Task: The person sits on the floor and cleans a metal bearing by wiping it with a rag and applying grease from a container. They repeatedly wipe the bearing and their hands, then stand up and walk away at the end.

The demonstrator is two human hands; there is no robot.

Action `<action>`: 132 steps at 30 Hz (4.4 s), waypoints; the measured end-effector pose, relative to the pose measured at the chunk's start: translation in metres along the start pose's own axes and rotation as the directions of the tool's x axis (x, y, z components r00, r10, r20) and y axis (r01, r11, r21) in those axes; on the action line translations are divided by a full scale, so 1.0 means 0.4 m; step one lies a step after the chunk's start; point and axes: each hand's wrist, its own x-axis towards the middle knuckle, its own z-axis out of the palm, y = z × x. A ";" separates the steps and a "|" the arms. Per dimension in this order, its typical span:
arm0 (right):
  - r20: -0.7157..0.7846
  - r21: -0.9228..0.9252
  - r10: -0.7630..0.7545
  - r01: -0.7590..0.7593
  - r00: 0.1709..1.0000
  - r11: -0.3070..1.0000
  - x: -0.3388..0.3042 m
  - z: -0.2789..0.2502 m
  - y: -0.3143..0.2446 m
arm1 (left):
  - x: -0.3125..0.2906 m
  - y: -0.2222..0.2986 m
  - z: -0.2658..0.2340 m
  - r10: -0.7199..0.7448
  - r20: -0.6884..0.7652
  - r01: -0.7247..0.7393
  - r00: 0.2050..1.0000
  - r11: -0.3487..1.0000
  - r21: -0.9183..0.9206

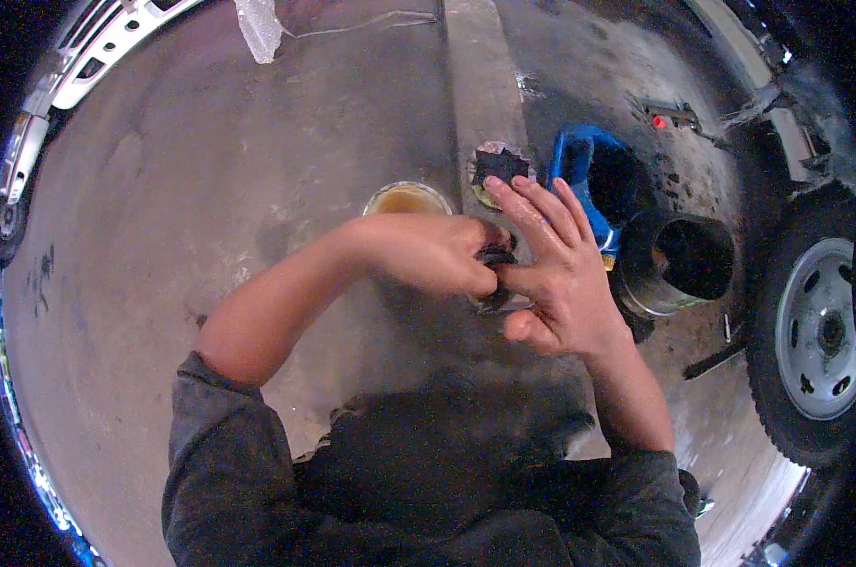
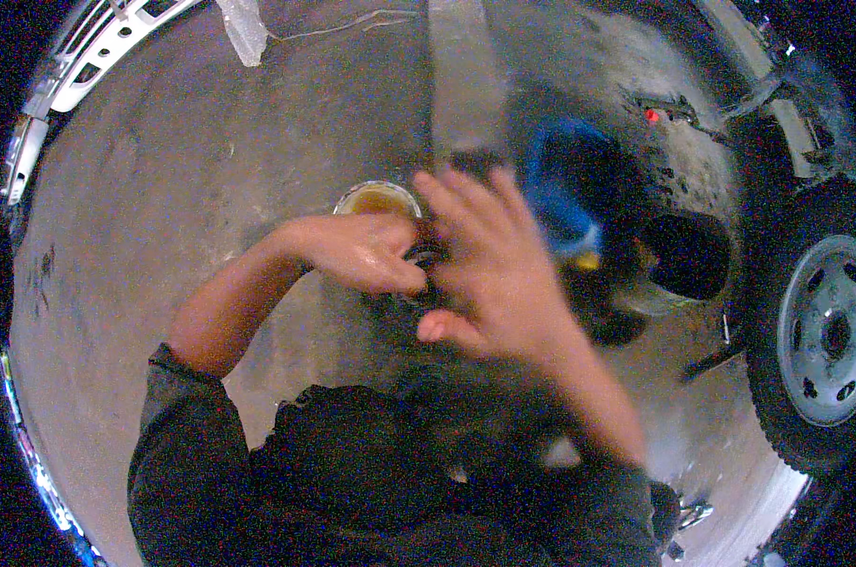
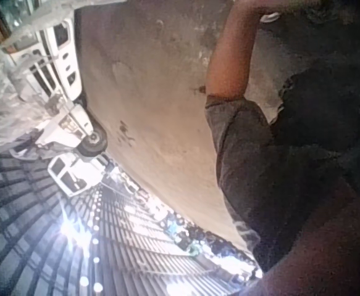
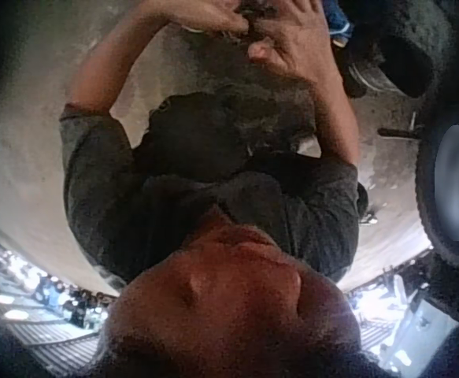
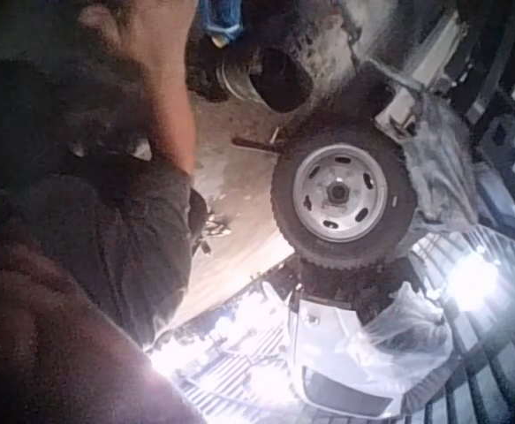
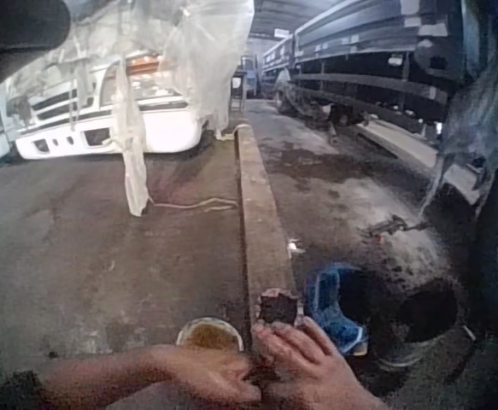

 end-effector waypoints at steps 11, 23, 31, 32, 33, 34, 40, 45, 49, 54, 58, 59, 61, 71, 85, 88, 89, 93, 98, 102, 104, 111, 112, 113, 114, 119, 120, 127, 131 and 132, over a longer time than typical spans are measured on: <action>-0.184 0.325 0.365 -0.294 0.913 0.899 -0.034 0.068 -0.008 | 0.064 -0.063 0.088 -0.020 -0.674 -0.102 0.739 0.985 -0.142; -0.408 0.344 0.182 -0.034 0.895 0.938 -0.048 0.146 0.048 | 0.031 -0.015 0.103 -0.248 -0.277 -0.177 0.928 0.362 -0.915; -0.628 0.192 0.164 -0.053 0.761 0.980 -0.100 0.175 0.077 | 0.040 -0.007 0.118 -0.252 -0.388 -0.276 0.887 0.383 -0.882; -0.643 0.356 0.301 -0.073 0.705 0.932 -0.092 0.175 0.065 | 0.054 -0.011 0.124 -0.247 -0.518 -0.325 0.819 0.545 -0.773; -0.642 0.510 0.426 -0.060 0.638 0.858 -0.076 0.170 0.048 | 0.063 -0.014 0.133 -0.243 -0.641 -0.331 0.728 0.694 -0.639; -0.559 0.765 0.638 0.032 0.530 0.643 -0.038 0.172 0.020 | 0.082 -0.037 0.147 -0.117 -0.787 -0.322 0.606 0.868 -0.377; -0.264 0.939 0.890 -0.110 0.371 0.325 0.053 0.115 -0.036 | 0.113 0.026 0.200 0.032 -0.863 -0.142 0.504 0.989 -0.046; 0.013 0.899 0.860 -0.382 0.511 0.213 0.026 0.127 0.026 | 0.113 0.024 0.189 0.260 -0.819 -0.079 0.512 0.963 0.257; 0.282 0.934 0.843 -0.332 0.458 -0.132 0.028 0.130 0.057 | 0.106 0.029 0.195 0.144 -0.777 -0.038 0.612 0.987 0.153; 0.212 0.961 0.797 0.029 0.565 -0.276 0.030 0.110 0.067 | 0.111 0.004 0.205 -0.056 -0.785 -0.251 0.617 0.931 -0.263; 0.118 0.968 0.622 0.049 0.774 -0.245 0.033 0.089 0.039 | 0.109 0.015 0.205 -0.113 -0.820 -0.276 0.561 0.908 -0.314; 0.139 0.978 0.607 -0.014 0.782 -0.206 0.030 0.100 0.039 | 0.107 0.020 0.198 -0.110 -0.813 -0.277 0.572 0.907 -0.318; 0.185 0.983 0.578 -0.139 0.795 -0.123 0.021 0.124 0.038 | 0.110 0.017 0.198 -0.100 -0.817 -0.292 0.569 0.903 -0.314; -0.014 0.986 0.815 -0.125 0.579 0.106 0.031 0.120 0.015 | 0.112 0.009 0.191 -0.069 -0.842 -0.238 0.535 0.944 -0.228; 0.201 0.958 0.692 0.007 0.693 -0.285 0.022 0.084 0.091 | 0.120 0.037 0.194 -0.037 -0.861 -0.250 0.508 0.950 -0.189; 0.156 0.955 0.627 0.046 0.763 -0.294 0.045 0.056 0.049 | 0.130 0.028 0.181 -0.035 -0.870 -0.301 0.491 0.931 -0.207; 0.225 0.941 0.594 -0.014 0.772 -0.339 0.037 0.066 0.054 | 0.140 0.031 0.183 0.011 -0.889 -0.344 0.457 0.924 -0.165; 0.410 0.880 0.561 -0.150 0.719 -0.451 -0.004 0.146 0.083 | 0.123 0.083 0.172 -0.012 -0.801 -0.344 0.599 0.899 -0.271; 0.120 0.937 0.802 0.200 0.586 -0.286 -0.013 0.148 0.074 | 0.148 0.073 0.157 0.018 -0.899 -0.390 0.437 0.905 -0.171; -0.189 0.979 0.884 0.156 0.427 0.134 0.024 0.076 0.027 | 0.134 0.081 0.154 -0.037 -0.886 -0.161 0.462 0.979 -0.125; -0.205 0.971 0.884 -0.026 0.421 0.237 0.046 0.061 0.017 | 0.140 0.089 0.169 0.067 -0.872 -0.141 0.485 0.990 -0.003; 0.225 0.944 0.871 -0.321 0.436 -0.083 0.035 0.075 0.121 | 0.137 0.100 0.201 0.065 -0.775 -0.149 0.628 0.988 -0.038; 0.225 0.960 0.890 -0.246 0.396 -0.133 0.035 0.089 0.136 | 0.142 0.097 0.206 0.087 -0.772 -0.216 0.630 0.974 -0.066; 0.261 0.965 0.820 -0.113 0.509 -0.237 0.018 0.077 0.155 | 0.143 0.096 0.201 0.065 -0.816 -0.223 0.575 0.972 -0.079; 0.204 0.967 0.791 0.010 0.577 -0.256 0.015 0.054 0.145 | 0.142 0.098 0.198 0.036 -0.856 -0.230 0.515 0.968 -0.098; 0.128 0.978 0.610 0.005 0.782 -0.210 0.036 0.029 0.066 | 0.148 0.074 0.179 -0.032 -0.921 -0.269 0.388 0.952 -0.146; 0.145 0.989 0.623 -0.129 0.768 -0.070 0.033 0.054 0.075 | 0.155 0.064 0.178 -0.016 -0.913 -0.286 0.407 0.947 -0.144; 0.317 0.948 0.744 -0.190 0.588 -0.254 -0.006 0.113 0.100 | 0.127 0.028 0.153 0.179 -0.418 -0.402 0.891 -0.121 -0.908; 0.108 0.991 0.824 -0.126 0.556 -0.044 0.012 0.049 0.064 | 0.119 0.003 0.143 0.617 -0.365 -0.097 0.697 -0.423 -0.901; 0.105 0.992 0.825 -0.121 0.555 -0.045 0.013 0.041 0.059 | 0.115 0.000 0.135 0.627 -0.357 -0.092 0.693 -0.414 -0.906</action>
